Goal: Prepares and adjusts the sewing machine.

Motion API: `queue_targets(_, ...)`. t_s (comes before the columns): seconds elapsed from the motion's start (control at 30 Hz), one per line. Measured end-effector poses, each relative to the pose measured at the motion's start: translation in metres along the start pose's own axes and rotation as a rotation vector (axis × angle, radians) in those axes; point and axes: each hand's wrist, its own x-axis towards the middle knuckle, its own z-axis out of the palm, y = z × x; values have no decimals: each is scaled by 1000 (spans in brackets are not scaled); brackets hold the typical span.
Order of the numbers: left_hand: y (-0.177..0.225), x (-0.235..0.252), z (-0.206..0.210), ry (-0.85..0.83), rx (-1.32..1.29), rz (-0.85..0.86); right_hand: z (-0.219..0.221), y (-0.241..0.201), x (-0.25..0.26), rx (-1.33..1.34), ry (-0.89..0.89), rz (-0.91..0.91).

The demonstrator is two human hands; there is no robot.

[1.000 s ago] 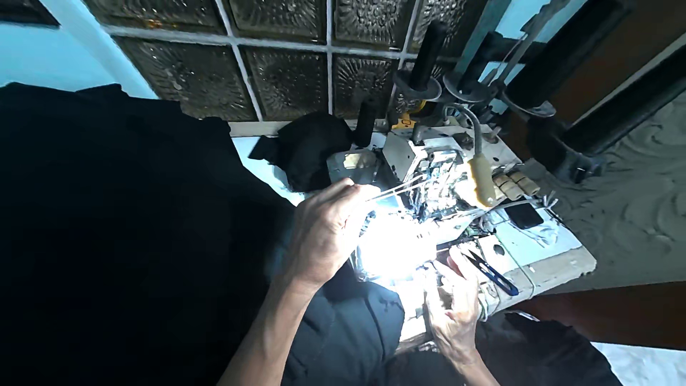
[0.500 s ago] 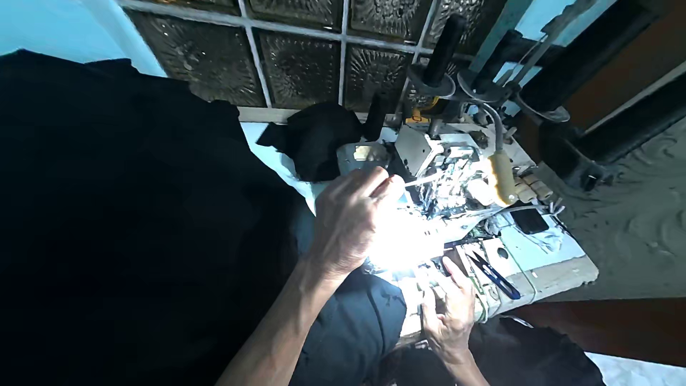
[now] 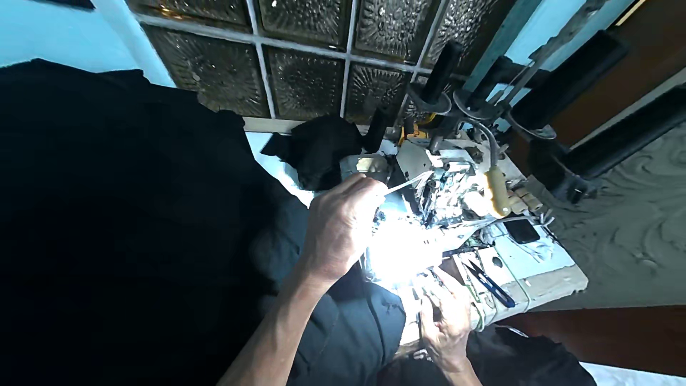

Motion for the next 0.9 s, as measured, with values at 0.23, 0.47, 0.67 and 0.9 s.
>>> queue_targets(0.23, 9, 9, -22, -115, -150, -21, 0, -2, -1, -40, 20, 7)
queue_targets(0.47, 4, -9, -1, -259, -123, 70, 6, 3, -6, -13, 156, -4)
queue_targets(0.67, 22, -17, 6, -369, 157, 109, 6, 2, -4, -77, 132, -24)
queue_targets(0.9, 20, -16, 4, -381, 92, 95, 5, 1, -3, -84, 112, -19)
